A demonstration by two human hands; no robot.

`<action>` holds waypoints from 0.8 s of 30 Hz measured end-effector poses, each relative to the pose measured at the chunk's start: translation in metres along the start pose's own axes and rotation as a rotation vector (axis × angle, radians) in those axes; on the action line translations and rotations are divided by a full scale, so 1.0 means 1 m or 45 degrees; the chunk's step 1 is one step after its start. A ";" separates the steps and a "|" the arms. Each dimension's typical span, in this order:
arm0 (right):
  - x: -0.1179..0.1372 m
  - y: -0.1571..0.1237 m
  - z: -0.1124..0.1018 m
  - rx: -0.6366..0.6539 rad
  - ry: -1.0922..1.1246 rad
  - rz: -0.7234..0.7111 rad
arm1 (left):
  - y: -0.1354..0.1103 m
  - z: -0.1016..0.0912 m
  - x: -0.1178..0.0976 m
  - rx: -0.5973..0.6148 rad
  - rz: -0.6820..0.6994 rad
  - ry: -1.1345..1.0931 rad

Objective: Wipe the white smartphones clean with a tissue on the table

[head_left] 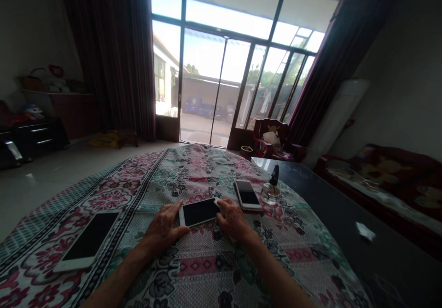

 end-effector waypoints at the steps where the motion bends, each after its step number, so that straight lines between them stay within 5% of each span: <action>1: -0.001 -0.001 -0.001 0.004 0.015 0.001 | 0.000 0.000 0.000 0.001 -0.001 -0.001; 24: -0.001 -0.007 0.004 -0.164 0.025 0.202 | -0.010 -0.007 -0.032 -0.022 -0.133 0.156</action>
Point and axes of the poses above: each hand's wrist, its own y-axis towards the middle knuckle, its own z-axis out of the palm, x = y × z, the point moved 4 cm from there along y, towards the middle knuckle, and after that the axes turned 1 degree about z, right-handed, at the moved point
